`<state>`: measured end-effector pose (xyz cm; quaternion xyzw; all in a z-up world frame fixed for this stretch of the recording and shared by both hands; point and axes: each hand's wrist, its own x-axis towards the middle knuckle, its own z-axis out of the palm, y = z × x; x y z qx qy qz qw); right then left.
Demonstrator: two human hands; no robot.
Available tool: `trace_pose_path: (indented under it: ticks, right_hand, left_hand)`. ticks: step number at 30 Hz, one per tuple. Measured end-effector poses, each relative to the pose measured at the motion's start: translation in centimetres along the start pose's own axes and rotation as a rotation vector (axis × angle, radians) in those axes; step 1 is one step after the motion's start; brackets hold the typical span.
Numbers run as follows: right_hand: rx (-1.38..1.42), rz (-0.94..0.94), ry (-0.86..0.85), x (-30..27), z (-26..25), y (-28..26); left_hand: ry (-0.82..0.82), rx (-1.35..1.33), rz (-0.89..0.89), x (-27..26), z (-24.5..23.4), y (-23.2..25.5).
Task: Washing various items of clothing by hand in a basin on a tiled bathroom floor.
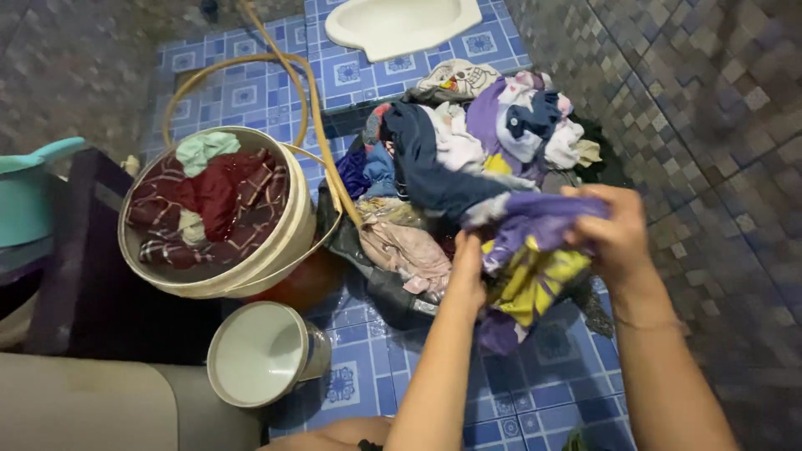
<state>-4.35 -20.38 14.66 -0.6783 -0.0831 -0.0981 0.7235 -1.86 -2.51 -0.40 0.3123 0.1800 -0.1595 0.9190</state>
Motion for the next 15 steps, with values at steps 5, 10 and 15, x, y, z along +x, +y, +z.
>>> trace_pose_path:
  ticks: [5,10,15]
  right_hand:
    - [-0.833,0.235,0.024,-0.3,2.1,4.0]
    - [-1.168,-0.302,-0.053,-3.4,5.0,8.9]
    - [-0.758,-0.114,-0.025,0.3,4.9,8.7]
  left_hand:
    - [0.241,-0.249,0.038,3.6,-5.3,-2.9]
    - [0.196,0.223,0.17,3.6,-5.5,-1.7]
    - [0.052,0.345,0.294,-0.9,0.2,4.4]
